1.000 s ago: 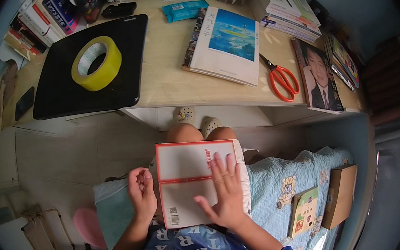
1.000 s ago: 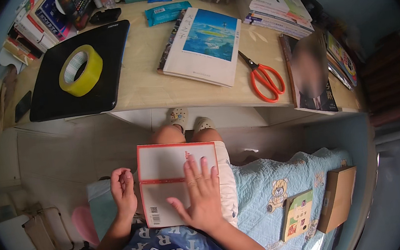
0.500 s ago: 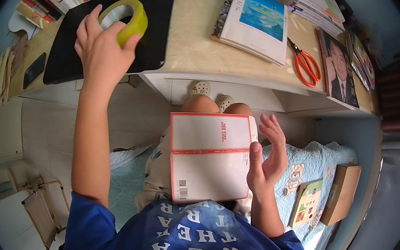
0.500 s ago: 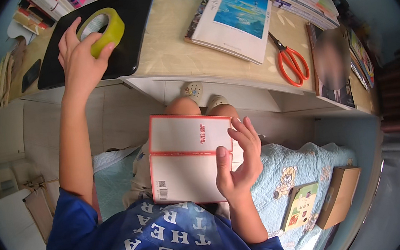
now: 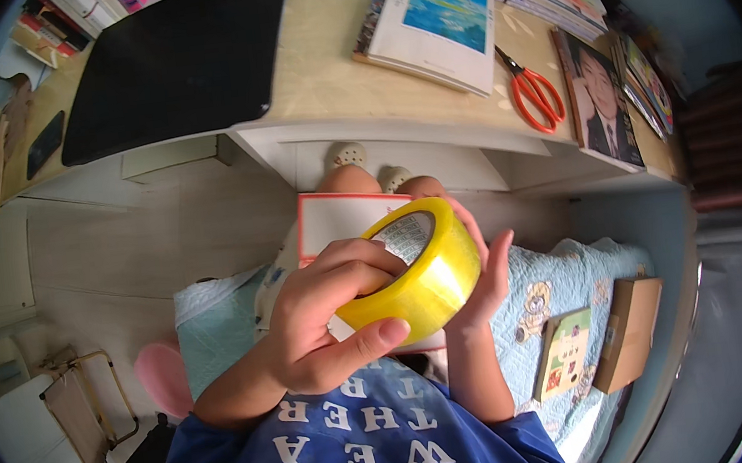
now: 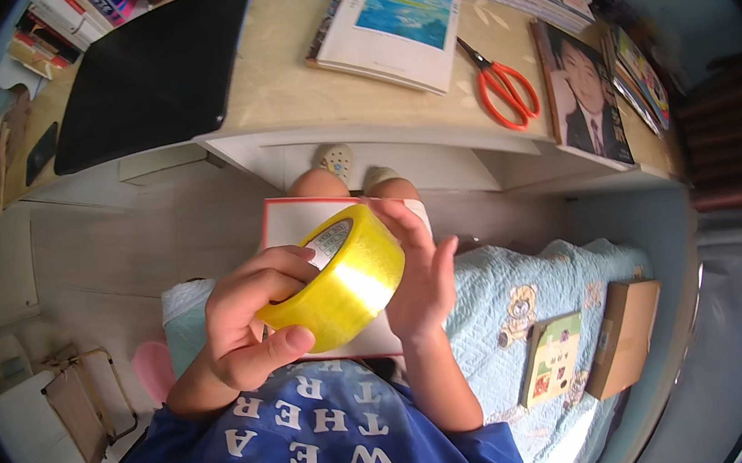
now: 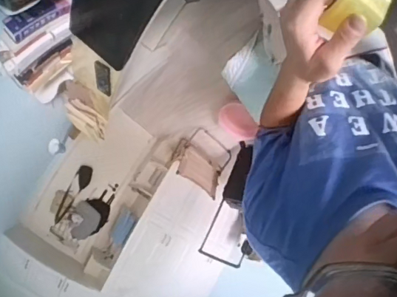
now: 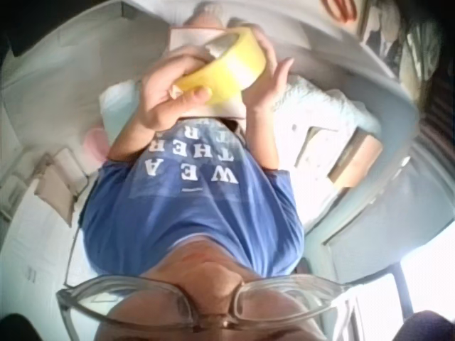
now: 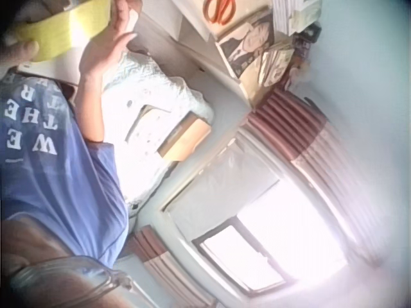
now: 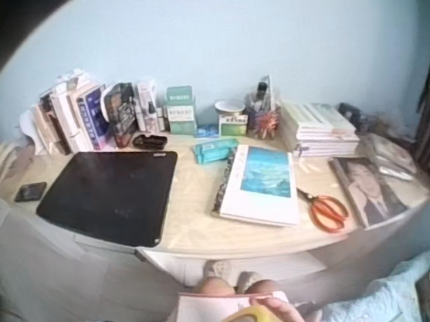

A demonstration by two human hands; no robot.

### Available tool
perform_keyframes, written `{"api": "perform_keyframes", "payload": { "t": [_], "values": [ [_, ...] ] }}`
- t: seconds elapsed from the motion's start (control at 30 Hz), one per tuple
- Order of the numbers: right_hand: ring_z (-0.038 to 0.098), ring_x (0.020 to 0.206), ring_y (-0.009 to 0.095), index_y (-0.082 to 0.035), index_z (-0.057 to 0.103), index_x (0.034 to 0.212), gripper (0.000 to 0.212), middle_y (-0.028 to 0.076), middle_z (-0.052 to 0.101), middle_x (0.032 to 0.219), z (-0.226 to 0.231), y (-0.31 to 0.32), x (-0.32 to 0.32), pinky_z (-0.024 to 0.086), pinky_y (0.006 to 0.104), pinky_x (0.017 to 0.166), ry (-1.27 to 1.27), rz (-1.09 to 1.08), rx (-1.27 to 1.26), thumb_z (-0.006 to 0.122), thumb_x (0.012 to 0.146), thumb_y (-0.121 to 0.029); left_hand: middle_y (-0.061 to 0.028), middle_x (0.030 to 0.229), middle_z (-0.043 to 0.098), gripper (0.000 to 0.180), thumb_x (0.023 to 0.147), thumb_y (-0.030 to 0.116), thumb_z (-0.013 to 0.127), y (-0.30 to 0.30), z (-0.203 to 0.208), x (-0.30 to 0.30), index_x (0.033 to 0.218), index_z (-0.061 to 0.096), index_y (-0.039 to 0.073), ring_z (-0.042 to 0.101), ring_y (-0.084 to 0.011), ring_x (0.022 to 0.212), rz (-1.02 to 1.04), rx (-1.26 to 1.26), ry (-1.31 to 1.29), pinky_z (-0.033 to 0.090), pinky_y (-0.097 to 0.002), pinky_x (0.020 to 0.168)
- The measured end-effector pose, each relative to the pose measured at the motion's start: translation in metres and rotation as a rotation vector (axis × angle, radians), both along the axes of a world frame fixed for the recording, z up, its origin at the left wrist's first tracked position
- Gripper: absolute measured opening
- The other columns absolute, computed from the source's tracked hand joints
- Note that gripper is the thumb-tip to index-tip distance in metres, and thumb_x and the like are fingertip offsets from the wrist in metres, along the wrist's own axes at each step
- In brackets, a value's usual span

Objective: The person sits on the floor and tapes a white rectangular package using yellow packing tape. They repeatedly pull tape from a roll, cut it with red scissors, and apply it to the package's seam, smoothing it down with their hands.

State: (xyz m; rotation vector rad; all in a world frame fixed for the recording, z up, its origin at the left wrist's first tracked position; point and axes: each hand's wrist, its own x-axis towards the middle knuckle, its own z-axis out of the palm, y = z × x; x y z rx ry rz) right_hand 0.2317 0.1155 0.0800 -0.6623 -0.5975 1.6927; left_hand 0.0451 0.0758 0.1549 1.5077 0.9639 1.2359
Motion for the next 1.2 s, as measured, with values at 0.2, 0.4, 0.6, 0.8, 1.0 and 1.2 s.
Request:
{"api": "perform_keyframes", "payload": {
  "t": [0.2,0.4,0.6,0.8,1.0,1.2],
  "values": [
    [0.058,0.108,0.033,0.001,0.060,0.113,0.083,0.019,0.062,0.109,-0.021,-0.008,0.007,0.046,0.0448,0.098,0.406,0.222,-0.102,0.023,0.100,-0.072,-0.0158,0.100,0.066,0.031,0.091,0.021,0.068,-0.010,-0.018,0.014,0.106,0.063,-0.006,0.064,-0.0233,0.086,-0.177,-0.096,-0.114,0.049,-0.0301,0.078],
    [0.049,0.067,0.025,-0.004,0.053,0.078,0.076,0.008,0.048,0.072,-0.026,-0.010,0.006,0.046,0.0423,0.074,0.488,0.203,-0.099,0.019,0.104,-0.067,-0.0134,0.084,0.060,0.029,0.093,0.025,0.066,-0.020,-0.031,0.026,0.100,0.062,-0.003,0.057,-0.0241,0.071,-0.250,-0.169,-0.096,0.044,-0.0333,0.066],
    [0.050,0.068,0.025,-0.003,0.055,0.080,0.076,0.009,0.050,0.071,-0.032,-0.011,0.010,0.046,0.0403,0.071,0.426,0.183,-0.004,0.017,0.105,-0.064,-0.0134,0.077,0.059,0.031,0.096,0.029,0.061,-0.020,-0.038,0.026,0.090,0.062,-0.001,0.055,-0.0220,0.067,-0.236,-0.237,-0.078,0.042,-0.0329,0.061],
    [0.054,0.069,0.025,0.001,0.060,0.080,0.081,0.014,0.058,0.073,-0.025,-0.011,0.018,0.046,0.0364,0.070,0.172,0.126,0.149,0.018,0.105,-0.064,-0.0120,0.069,0.058,0.031,0.095,0.028,0.061,-0.017,-0.044,0.029,0.084,0.060,0.000,0.053,-0.0218,0.059,-0.248,-0.200,-0.049,0.041,-0.0338,0.056],
    [0.059,0.070,0.026,0.006,0.066,0.080,0.086,0.019,0.064,0.075,-0.013,-0.006,0.037,0.048,0.0354,0.070,-0.366,0.114,0.516,0.018,0.105,-0.061,-0.0106,0.068,0.058,0.028,0.094,0.026,0.062,-0.017,-0.049,0.030,0.086,0.060,0.000,0.054,-0.0211,0.059,-0.319,-0.344,-0.128,0.042,-0.0333,0.056],
    [0.065,0.087,0.027,0.007,0.070,0.093,0.062,0.020,0.069,0.092,0.005,-0.009,0.042,0.050,0.0348,0.080,-0.695,-0.065,0.546,0.042,0.103,-0.047,-0.0121,0.070,0.060,0.024,0.092,0.023,0.065,-0.019,-0.039,0.037,0.088,0.060,0.000,0.061,-0.0255,0.062,-0.230,-0.327,-0.073,0.047,-0.0341,0.059]
  ]
}}
